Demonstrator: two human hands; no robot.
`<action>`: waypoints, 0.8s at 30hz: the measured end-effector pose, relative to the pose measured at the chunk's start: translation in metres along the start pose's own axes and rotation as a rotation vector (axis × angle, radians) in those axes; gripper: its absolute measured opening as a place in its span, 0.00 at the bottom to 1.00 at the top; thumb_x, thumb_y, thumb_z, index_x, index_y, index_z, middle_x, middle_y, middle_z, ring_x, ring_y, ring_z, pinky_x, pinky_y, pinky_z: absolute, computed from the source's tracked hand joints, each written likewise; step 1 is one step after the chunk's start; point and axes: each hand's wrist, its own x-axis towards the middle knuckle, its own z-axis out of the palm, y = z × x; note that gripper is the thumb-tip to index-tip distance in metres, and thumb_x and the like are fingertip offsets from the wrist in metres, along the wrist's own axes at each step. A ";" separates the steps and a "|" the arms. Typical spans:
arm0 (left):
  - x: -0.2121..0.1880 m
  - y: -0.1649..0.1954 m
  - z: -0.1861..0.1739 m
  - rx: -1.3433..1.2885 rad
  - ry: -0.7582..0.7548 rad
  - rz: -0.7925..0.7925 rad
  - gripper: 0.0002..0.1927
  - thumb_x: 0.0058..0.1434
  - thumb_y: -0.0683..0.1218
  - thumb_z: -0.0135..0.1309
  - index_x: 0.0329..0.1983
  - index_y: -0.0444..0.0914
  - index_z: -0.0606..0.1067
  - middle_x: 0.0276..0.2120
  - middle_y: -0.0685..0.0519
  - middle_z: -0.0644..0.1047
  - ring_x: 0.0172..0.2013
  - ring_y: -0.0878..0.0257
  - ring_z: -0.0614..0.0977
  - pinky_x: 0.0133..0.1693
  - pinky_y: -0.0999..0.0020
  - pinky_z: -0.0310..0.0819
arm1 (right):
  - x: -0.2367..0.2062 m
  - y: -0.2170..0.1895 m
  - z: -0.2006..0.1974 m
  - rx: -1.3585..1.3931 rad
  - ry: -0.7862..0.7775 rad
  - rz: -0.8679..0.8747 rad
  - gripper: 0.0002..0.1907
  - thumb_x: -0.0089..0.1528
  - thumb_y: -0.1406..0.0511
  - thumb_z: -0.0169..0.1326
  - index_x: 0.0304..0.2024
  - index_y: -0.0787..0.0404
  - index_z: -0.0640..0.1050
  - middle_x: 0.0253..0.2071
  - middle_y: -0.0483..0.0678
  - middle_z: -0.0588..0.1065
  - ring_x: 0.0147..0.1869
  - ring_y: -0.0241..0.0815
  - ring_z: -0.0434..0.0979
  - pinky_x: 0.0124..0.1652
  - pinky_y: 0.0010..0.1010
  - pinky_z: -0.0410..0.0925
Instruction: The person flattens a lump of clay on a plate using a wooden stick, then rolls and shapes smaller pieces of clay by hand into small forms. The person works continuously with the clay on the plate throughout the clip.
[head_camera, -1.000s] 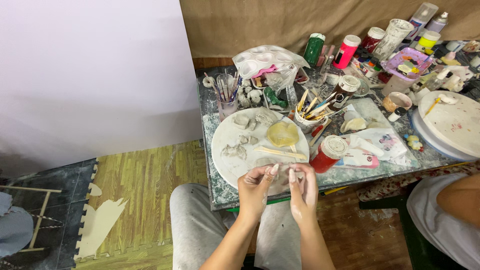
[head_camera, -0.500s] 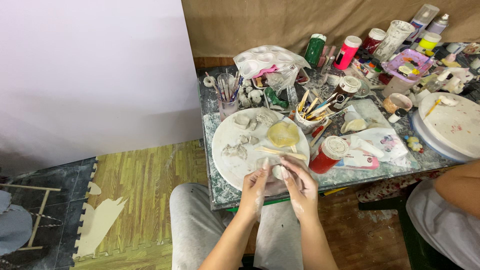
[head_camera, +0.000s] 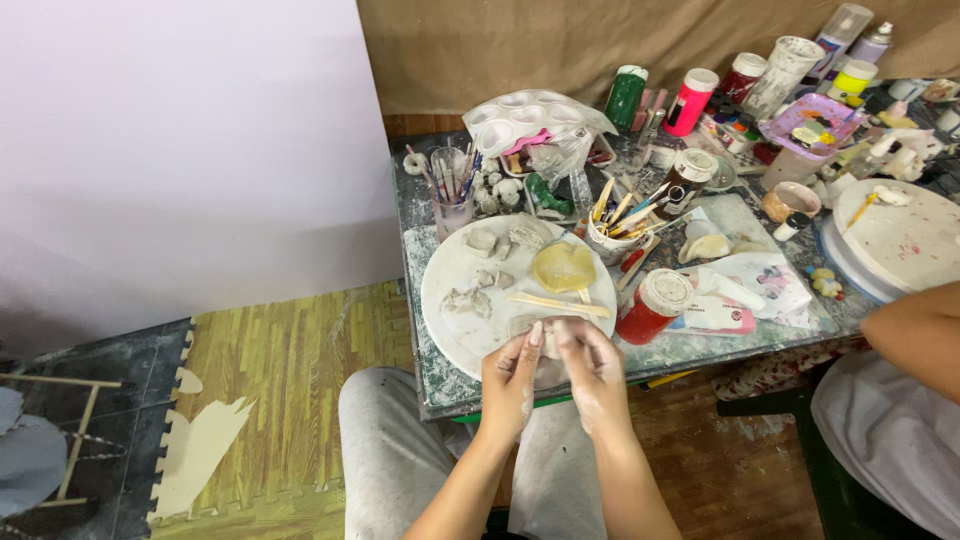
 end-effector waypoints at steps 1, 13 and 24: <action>0.000 0.001 0.000 0.026 0.003 -0.011 0.15 0.72 0.47 0.52 0.48 0.31 0.83 0.29 0.58 0.77 0.30 0.73 0.70 0.32 0.76 0.64 | 0.000 0.001 -0.001 0.013 0.002 0.007 0.08 0.69 0.70 0.54 0.48 0.68 0.80 0.45 0.49 0.78 0.49 0.37 0.76 0.51 0.28 0.70; -0.006 0.017 0.006 0.087 0.015 0.145 0.15 0.72 0.47 0.50 0.48 0.29 0.80 0.37 0.55 0.83 0.39 0.73 0.76 0.44 0.76 0.73 | 0.000 0.006 0.002 0.070 -0.019 -0.025 0.10 0.72 0.67 0.51 0.48 0.68 0.79 0.49 0.49 0.77 0.52 0.35 0.75 0.54 0.30 0.68; -0.010 0.026 0.001 0.145 -0.010 0.112 0.14 0.71 0.46 0.50 0.49 0.31 0.79 0.35 0.55 0.82 0.36 0.72 0.79 0.38 0.75 0.77 | -0.016 -0.020 0.013 -0.770 -0.068 -0.732 0.21 0.61 0.75 0.54 0.57 0.66 0.77 0.60 0.54 0.75 0.64 0.49 0.78 0.60 0.39 0.72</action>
